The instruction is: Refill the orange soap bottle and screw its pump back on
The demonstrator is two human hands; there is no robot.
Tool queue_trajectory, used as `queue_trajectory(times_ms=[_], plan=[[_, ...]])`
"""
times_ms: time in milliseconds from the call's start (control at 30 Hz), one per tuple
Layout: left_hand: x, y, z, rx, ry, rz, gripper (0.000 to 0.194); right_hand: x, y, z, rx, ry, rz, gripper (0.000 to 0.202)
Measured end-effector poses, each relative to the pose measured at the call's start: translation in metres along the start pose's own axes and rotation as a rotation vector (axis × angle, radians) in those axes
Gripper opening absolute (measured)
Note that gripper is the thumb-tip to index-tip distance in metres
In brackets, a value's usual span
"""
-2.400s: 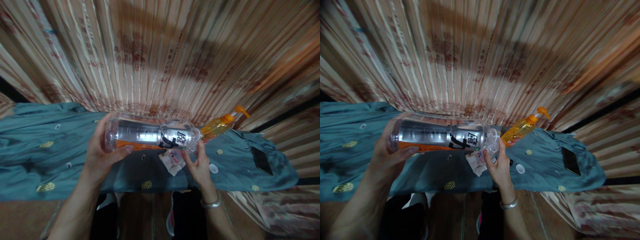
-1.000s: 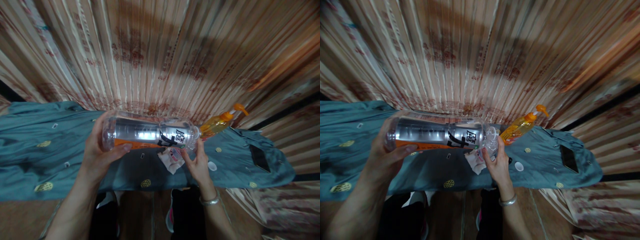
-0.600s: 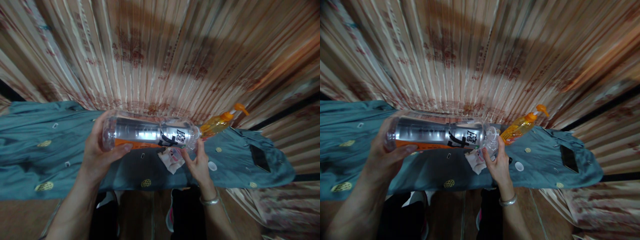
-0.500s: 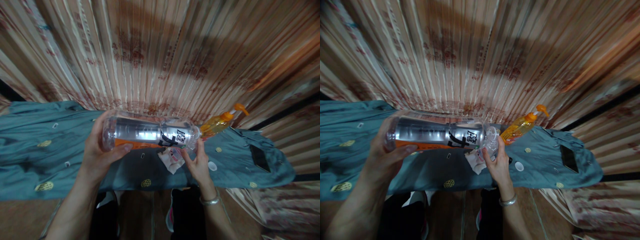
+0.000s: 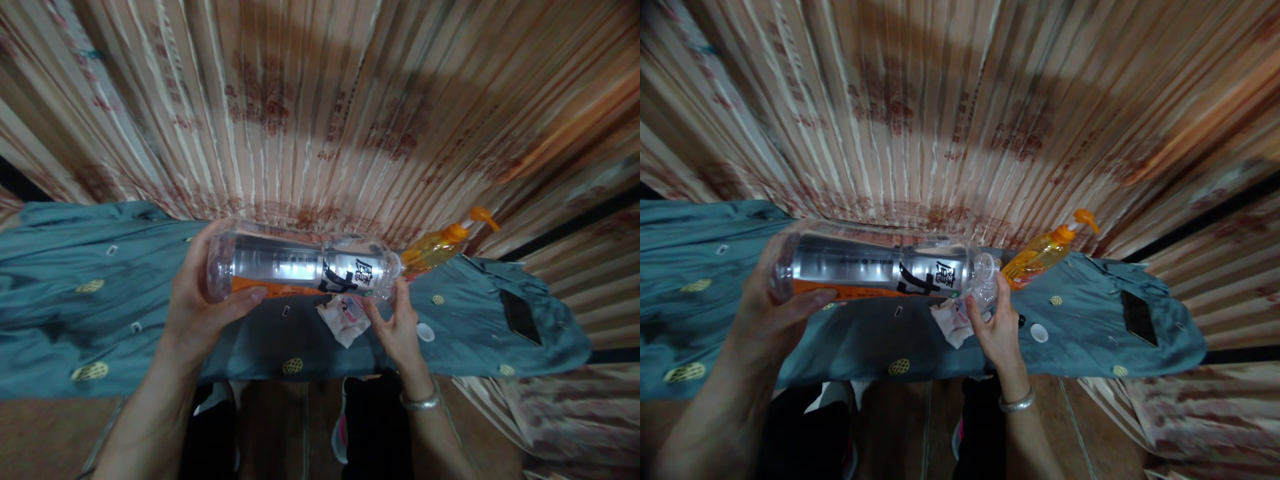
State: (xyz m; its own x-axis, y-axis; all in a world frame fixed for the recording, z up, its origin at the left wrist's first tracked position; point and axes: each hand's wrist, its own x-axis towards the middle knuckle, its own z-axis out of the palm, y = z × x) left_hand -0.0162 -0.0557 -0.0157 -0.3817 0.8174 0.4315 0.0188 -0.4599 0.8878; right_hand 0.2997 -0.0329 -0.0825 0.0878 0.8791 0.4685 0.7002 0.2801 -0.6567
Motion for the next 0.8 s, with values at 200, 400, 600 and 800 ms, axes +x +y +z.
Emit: queue_trajectory(times_ms=[200, 400, 600, 800], plan=[[0.0006, 0.0003, 0.0018, -0.064, -0.001, -0.002, 0.088, -0.0002, 0.0006, 0.0008, -0.007, 0.017, -0.025, 0.068], [0.0017, -0.0012, 0.0015, -0.092, -0.004, -0.004, 0.087, -0.0001, 0.0007, 0.0008, 0.005, 0.015, -0.033, 0.068], [0.0022, -0.0002, 0.0022, -0.082, 0.001, -0.001, 0.084, -0.0006, 0.0027, 0.0013, 0.004, 0.017, -0.038, 0.069], [0.0028, 0.0017, 0.0042, -0.087, -0.007, -0.005, 0.084, -0.0015, 0.0037, 0.0017, 0.016, 0.017, -0.036, 0.070]])
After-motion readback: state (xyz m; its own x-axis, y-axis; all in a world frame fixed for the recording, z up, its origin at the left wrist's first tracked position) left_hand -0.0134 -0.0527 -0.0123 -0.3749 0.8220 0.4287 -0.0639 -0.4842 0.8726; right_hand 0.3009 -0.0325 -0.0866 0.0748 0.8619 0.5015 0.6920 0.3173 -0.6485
